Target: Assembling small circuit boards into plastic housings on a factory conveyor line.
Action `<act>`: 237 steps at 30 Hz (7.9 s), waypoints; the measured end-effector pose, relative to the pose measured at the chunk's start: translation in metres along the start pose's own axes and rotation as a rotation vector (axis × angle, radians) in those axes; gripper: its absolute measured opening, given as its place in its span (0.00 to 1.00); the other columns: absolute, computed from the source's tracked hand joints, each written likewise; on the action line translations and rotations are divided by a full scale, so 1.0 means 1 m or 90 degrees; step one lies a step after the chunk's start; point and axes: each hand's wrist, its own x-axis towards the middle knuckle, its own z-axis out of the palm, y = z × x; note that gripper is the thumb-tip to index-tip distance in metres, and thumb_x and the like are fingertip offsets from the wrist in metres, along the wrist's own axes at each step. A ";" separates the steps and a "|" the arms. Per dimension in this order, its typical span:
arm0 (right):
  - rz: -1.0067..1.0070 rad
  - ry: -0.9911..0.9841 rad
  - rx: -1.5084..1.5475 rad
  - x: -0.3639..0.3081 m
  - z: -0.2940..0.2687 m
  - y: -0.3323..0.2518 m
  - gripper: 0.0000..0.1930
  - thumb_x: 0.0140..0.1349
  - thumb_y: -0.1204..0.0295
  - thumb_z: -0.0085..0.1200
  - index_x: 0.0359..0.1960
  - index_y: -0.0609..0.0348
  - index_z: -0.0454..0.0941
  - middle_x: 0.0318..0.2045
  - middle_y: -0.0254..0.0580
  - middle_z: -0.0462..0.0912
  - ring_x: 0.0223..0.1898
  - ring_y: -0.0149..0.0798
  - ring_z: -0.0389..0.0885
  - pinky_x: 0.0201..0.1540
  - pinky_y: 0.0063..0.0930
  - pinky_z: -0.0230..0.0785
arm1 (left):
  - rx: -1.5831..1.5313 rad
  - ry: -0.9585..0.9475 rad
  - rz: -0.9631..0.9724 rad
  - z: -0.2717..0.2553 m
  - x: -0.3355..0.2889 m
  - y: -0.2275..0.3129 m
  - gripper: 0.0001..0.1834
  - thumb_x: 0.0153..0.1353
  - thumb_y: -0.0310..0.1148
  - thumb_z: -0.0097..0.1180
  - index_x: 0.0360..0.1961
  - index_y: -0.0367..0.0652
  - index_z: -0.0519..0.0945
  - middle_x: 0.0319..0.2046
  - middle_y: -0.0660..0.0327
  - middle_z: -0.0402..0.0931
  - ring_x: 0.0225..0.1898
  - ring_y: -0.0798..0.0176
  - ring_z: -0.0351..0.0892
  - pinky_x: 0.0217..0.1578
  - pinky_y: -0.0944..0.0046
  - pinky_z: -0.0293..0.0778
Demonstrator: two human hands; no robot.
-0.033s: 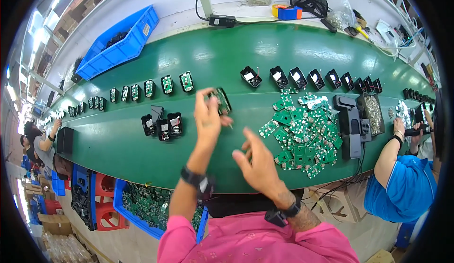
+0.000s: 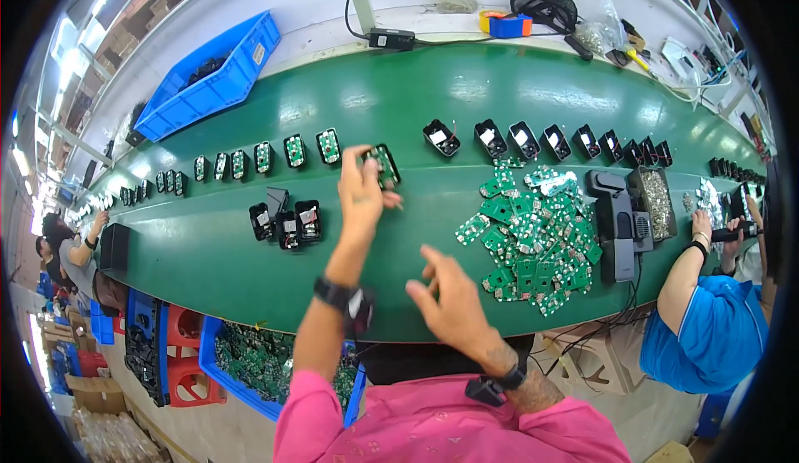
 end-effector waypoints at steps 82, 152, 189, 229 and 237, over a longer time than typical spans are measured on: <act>-0.405 -0.107 -0.233 0.009 -0.101 0.065 0.28 0.45 0.85 0.58 0.53 0.55 0.81 0.34 0.39 0.79 0.33 0.41 0.79 0.34 0.35 0.73 | -0.302 -0.290 -0.292 0.035 -0.161 -0.009 0.22 0.70 0.35 0.48 0.63 0.43 0.67 0.41 0.65 0.74 0.31 0.77 0.74 0.23 0.75 0.62; -0.104 -0.050 0.022 0.001 -0.110 0.039 0.03 0.53 0.79 0.61 0.28 0.61 0.79 0.21 0.40 0.75 0.20 0.40 0.75 0.23 0.32 0.66 | 0.067 -0.125 0.109 0.062 -0.179 0.018 0.30 0.57 0.15 0.59 0.63 0.36 0.72 0.49 0.53 0.80 0.41 0.64 0.85 0.40 0.67 0.83; 0.021 -0.187 0.070 0.010 -0.119 0.059 0.05 0.53 0.78 0.58 0.24 0.67 0.77 0.17 0.44 0.73 0.18 0.37 0.71 0.22 0.31 0.62 | 0.169 -0.095 0.106 0.082 -0.181 0.005 0.30 0.50 0.15 0.59 0.58 0.38 0.77 0.43 0.56 0.82 0.33 0.69 0.85 0.34 0.70 0.84; 0.090 -0.174 0.151 -0.004 -0.112 0.064 0.13 0.68 0.69 0.55 0.27 0.65 0.78 0.18 0.44 0.76 0.17 0.39 0.70 0.22 0.34 0.60 | 0.051 -0.012 0.140 0.094 -0.178 -0.041 0.29 0.55 0.10 0.52 0.58 0.41 0.78 0.54 0.53 0.79 0.27 0.76 0.79 0.24 0.74 0.73; 0.025 -0.120 0.069 0.004 -0.105 0.065 0.14 0.67 0.70 0.55 0.24 0.64 0.78 0.18 0.45 0.76 0.19 0.46 0.75 0.23 0.38 0.63 | -0.058 -0.091 0.048 0.087 -0.174 -0.033 0.27 0.61 0.13 0.49 0.63 0.36 0.71 0.54 0.51 0.78 0.37 0.70 0.83 0.33 0.71 0.81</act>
